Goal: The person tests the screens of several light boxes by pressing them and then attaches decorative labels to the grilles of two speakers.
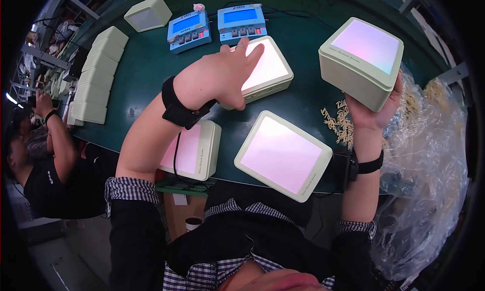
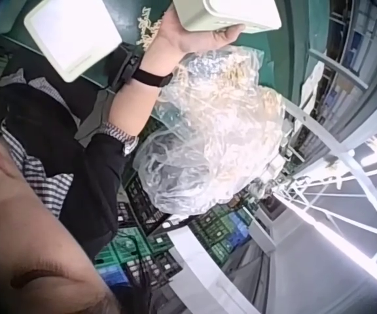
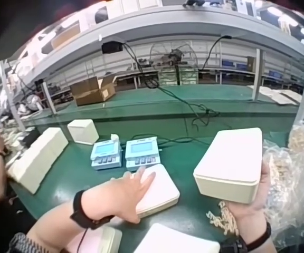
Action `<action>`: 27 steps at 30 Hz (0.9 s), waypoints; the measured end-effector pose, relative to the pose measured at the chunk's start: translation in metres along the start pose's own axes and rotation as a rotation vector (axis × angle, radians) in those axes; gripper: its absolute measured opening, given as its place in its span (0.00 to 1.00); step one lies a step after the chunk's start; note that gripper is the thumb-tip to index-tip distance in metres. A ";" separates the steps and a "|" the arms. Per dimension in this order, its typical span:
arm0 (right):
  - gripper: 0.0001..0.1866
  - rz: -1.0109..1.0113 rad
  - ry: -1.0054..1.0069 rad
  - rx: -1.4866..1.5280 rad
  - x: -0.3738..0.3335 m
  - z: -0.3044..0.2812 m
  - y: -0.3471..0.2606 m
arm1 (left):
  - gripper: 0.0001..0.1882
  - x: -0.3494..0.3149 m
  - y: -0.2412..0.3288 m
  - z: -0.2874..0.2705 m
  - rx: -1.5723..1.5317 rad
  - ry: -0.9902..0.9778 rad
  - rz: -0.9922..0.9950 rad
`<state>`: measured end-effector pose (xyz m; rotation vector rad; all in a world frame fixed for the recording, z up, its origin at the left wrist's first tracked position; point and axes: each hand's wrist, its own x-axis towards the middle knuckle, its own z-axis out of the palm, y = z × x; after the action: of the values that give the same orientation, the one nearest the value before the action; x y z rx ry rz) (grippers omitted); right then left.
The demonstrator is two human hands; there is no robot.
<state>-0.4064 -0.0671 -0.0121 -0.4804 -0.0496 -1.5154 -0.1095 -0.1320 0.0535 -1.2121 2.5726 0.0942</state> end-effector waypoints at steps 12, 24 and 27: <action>0.29 0.000 -0.001 -0.003 0.001 0.000 0.000 | 0.63 0.000 -0.002 -0.003 -0.008 0.011 0.021; 0.29 -0.004 0.004 0.015 0.001 0.000 -0.001 | 0.52 0.005 0.007 -0.003 -0.094 0.069 -0.039; 0.29 -0.012 0.005 0.008 0.001 -0.001 0.000 | 0.50 0.004 0.015 -0.003 -0.002 0.050 -0.059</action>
<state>-0.4071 -0.0687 -0.0128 -0.4706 -0.0540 -1.5278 -0.1245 -0.1259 0.0542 -1.3065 2.5769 0.0549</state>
